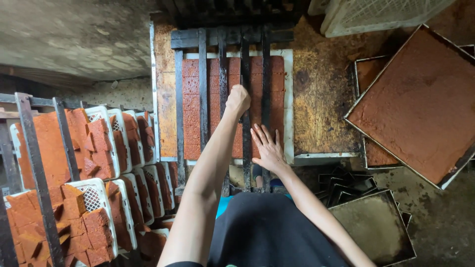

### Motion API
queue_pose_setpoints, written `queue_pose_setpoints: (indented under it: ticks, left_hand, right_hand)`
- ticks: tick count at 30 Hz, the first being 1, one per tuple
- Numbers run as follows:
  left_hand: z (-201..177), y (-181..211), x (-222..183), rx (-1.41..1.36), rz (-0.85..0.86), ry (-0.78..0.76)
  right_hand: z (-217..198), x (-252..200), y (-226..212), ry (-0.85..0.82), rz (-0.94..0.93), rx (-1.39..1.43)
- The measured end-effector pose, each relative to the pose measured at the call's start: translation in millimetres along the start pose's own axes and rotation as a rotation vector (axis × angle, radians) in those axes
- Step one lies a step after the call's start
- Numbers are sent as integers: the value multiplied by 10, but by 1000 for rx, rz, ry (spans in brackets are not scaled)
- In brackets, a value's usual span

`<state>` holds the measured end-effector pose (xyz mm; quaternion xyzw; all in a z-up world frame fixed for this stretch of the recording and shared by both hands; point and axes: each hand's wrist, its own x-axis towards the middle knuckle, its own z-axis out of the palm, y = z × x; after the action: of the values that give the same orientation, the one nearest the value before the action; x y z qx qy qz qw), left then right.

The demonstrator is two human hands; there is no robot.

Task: Using a metal guide frame and a knife to cut large sheets of bread into uniform strips on a production table.

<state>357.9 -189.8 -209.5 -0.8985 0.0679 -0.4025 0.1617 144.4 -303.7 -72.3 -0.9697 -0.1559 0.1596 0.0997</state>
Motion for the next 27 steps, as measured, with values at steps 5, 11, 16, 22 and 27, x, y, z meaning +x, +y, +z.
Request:
queue_pose_setpoints:
  ticks: [5, 11, 16, 22, 27]
  left_hand:
    - [-34, -60, -113, -245, 0, -342]
    - [-120, -348, 437, -683, 196, -951]
    - [-139, -287, 470, -866, -198, -1255]
    - [-192, -142, -50, 6, 408, -181]
    - [-376, -112, -534, 83, 72, 77]
  right_hand:
    - [-9, -6, 6, -5, 0, 7]
    - [-3, -14, 7, 39, -14, 23]
    - [3, -35, -19, 70, -2, -35]
    - [-63, -44, -39, 48, 21, -27]
    - [-155, -71, -67, 70, 6, 89]
